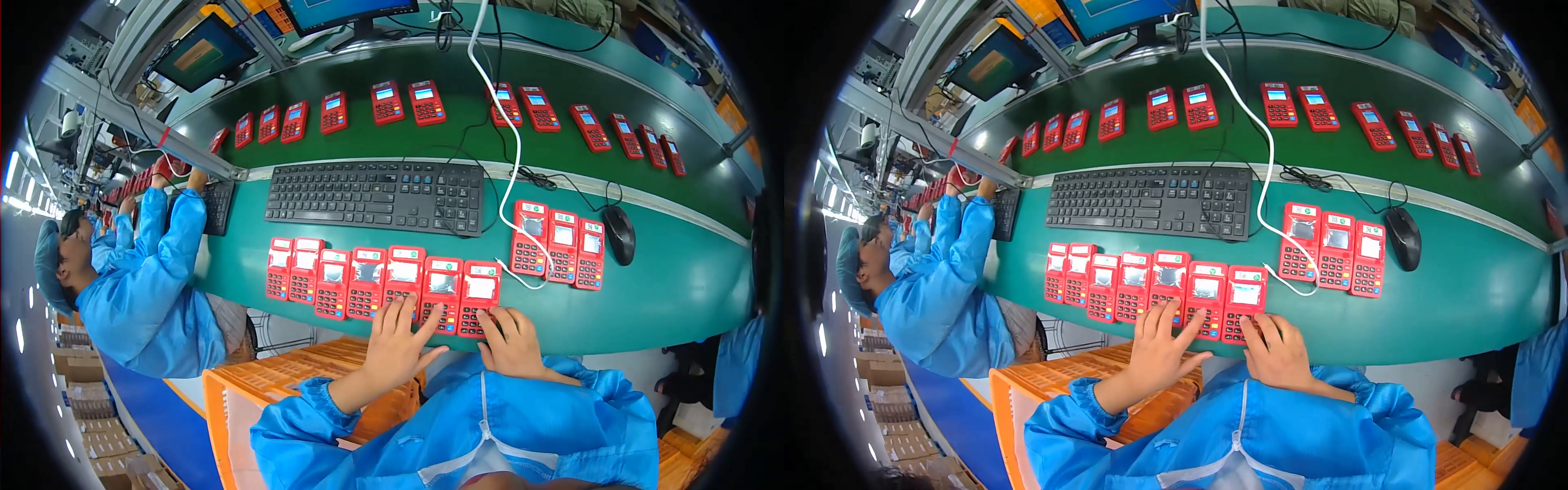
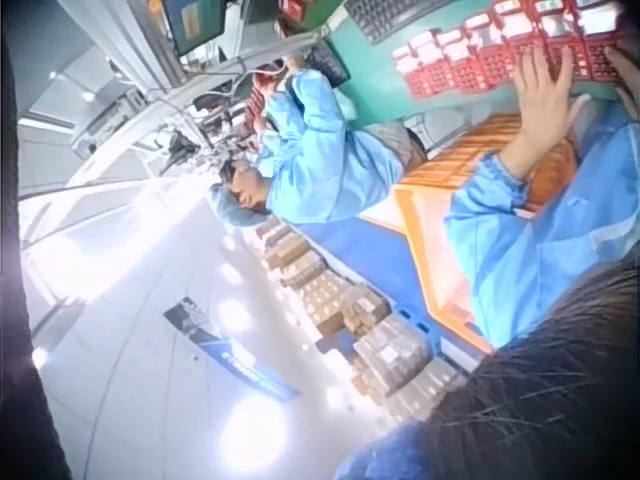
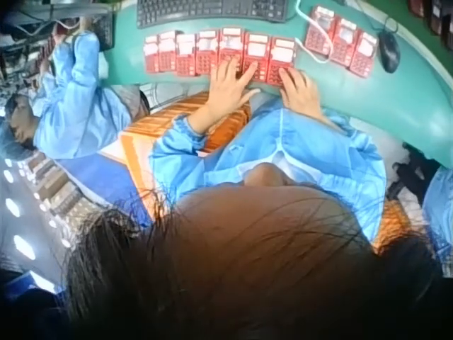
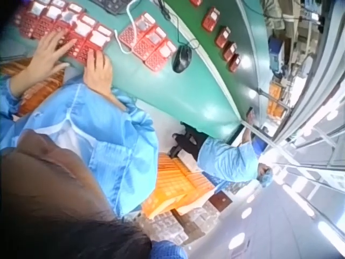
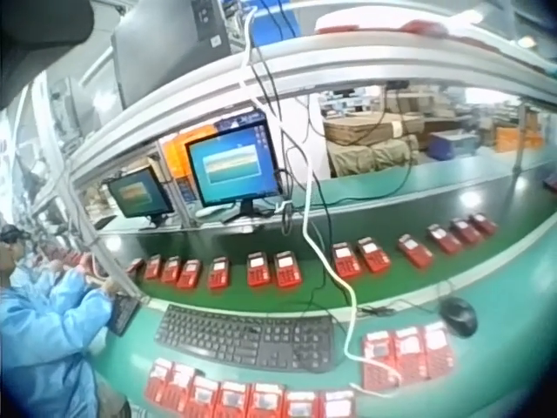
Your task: The person inspects and tests handheld electronic devices at a factory assembly line workstation. This is done by connecting a testing cable to each device and observing the results on a monitor.
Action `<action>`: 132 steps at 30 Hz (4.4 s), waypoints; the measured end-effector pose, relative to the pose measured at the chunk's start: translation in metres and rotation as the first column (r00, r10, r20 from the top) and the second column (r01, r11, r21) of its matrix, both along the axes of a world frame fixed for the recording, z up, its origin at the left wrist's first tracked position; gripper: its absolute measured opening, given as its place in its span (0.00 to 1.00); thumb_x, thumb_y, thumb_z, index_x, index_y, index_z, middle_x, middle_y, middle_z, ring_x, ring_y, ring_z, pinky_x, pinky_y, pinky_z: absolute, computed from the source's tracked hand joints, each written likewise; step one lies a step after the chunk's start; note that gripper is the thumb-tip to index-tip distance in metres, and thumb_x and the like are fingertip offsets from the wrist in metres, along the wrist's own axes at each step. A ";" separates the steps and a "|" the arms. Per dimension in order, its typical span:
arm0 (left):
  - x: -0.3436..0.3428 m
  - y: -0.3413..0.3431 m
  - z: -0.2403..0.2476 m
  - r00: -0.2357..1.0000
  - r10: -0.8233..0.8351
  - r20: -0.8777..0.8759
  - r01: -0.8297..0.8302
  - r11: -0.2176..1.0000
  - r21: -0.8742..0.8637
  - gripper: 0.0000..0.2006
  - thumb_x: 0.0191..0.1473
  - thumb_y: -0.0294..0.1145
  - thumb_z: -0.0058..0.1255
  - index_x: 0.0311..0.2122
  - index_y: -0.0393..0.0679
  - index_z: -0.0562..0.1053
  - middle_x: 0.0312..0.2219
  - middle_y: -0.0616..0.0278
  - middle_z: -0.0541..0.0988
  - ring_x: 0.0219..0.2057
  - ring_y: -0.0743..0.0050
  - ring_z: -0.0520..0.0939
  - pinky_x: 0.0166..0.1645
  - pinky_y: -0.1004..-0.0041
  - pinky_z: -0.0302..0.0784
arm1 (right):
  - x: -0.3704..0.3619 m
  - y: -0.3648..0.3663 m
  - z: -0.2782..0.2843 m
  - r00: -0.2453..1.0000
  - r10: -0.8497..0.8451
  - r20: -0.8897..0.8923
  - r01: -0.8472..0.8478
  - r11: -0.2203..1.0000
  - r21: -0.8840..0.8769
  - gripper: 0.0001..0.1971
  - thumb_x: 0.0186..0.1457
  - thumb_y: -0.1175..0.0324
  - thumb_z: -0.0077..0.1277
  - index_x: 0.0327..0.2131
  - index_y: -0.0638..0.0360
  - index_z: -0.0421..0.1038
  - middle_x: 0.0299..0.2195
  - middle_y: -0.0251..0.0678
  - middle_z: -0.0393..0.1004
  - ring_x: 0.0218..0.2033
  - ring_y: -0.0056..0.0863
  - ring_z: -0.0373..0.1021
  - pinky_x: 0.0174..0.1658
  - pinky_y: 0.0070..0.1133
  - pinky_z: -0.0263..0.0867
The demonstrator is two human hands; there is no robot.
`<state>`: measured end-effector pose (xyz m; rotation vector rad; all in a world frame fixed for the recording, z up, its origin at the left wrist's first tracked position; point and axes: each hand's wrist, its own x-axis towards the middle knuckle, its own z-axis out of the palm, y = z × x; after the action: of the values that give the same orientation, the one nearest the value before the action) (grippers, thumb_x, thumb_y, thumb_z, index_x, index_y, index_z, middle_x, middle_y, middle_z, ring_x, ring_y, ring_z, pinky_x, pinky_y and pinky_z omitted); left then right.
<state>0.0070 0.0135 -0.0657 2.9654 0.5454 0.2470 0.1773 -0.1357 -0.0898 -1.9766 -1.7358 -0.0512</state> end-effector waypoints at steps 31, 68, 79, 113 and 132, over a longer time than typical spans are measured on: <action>0.017 -0.021 0.010 0.973 0.095 -0.210 -0.111 0.992 -0.066 0.38 0.41 0.64 0.49 0.56 0.57 0.59 0.51 0.26 0.57 0.17 0.60 0.78 0.19 0.72 0.74 | 0.005 0.002 -0.008 0.997 0.028 -0.072 -0.028 1.000 0.014 0.27 0.36 0.71 0.54 0.46 0.62 0.66 0.41 0.41 0.66 0.40 0.38 0.64 0.42 0.29 0.63; 0.011 -0.017 0.014 0.972 0.096 -0.214 -0.135 0.975 -0.176 0.38 0.42 0.61 0.52 0.57 0.57 0.59 0.52 0.28 0.55 0.19 0.53 0.79 0.22 0.69 0.76 | 0.004 0.003 -0.018 0.997 0.029 -0.070 -0.028 1.000 0.011 0.34 0.37 0.68 0.53 0.54 0.57 0.60 0.43 0.39 0.62 0.41 0.38 0.58 0.44 0.31 0.58; 0.010 -0.015 0.011 0.974 0.082 -0.211 -0.121 0.977 -0.177 0.39 0.42 0.62 0.51 0.58 0.58 0.58 0.52 0.26 0.54 0.20 0.52 0.79 0.22 0.68 0.76 | 0.004 0.004 -0.016 0.998 0.023 -0.054 -0.022 1.000 0.006 0.34 0.37 0.67 0.53 0.54 0.57 0.60 0.43 0.38 0.62 0.41 0.38 0.58 0.43 0.30 0.58; 0.015 -0.013 0.016 0.965 0.107 -0.238 -0.154 0.970 -0.187 0.39 0.38 0.63 0.53 0.57 0.62 0.60 0.48 0.34 0.58 0.20 0.51 0.78 0.23 0.68 0.76 | 0.005 0.006 -0.015 1.000 0.006 -0.024 -0.006 1.000 0.006 0.35 0.36 0.67 0.54 0.54 0.56 0.60 0.41 0.37 0.61 0.39 0.35 0.58 0.41 0.30 0.57; 0.014 -0.010 0.020 0.963 0.087 -0.254 -0.138 0.972 -0.192 0.39 0.38 0.63 0.54 0.57 0.61 0.60 0.49 0.32 0.57 0.21 0.50 0.78 0.24 0.68 0.76 | 0.005 0.000 -0.016 0.998 0.008 -0.068 -0.006 0.999 0.040 0.32 0.35 0.67 0.56 0.51 0.54 0.64 0.43 0.35 0.63 0.41 0.34 0.56 0.44 0.29 0.54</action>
<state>0.0211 0.0036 -0.0461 2.7783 0.7219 -0.1604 0.1825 -0.1353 -0.1060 -1.9212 -1.6859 -0.0164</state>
